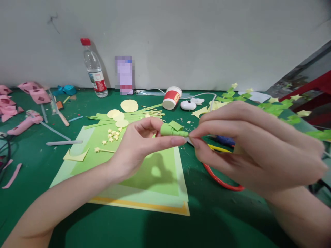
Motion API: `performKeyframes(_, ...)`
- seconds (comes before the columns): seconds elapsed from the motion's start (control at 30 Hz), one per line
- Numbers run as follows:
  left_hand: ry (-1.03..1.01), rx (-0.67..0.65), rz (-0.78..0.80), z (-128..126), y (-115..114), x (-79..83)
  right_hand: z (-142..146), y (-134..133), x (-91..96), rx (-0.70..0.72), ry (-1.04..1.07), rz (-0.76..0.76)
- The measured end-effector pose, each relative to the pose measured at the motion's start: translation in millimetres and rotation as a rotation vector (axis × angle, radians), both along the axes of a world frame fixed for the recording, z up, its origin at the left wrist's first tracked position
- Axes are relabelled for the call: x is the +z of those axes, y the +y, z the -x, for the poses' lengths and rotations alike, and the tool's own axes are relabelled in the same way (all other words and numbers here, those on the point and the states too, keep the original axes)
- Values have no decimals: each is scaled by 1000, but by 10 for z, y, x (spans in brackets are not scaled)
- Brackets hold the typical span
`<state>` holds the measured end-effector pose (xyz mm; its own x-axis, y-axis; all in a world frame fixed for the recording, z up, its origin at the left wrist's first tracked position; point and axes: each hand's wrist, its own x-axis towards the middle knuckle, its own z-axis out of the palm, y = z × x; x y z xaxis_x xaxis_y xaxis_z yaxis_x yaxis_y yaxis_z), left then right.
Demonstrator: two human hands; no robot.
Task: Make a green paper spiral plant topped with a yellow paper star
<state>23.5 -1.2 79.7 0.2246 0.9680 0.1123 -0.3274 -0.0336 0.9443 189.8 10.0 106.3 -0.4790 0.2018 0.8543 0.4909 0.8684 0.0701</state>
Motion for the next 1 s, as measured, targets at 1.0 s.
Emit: performKeyframes(1.0,-63,53,7,24,40,11,-4,51,-29,108,271,779)
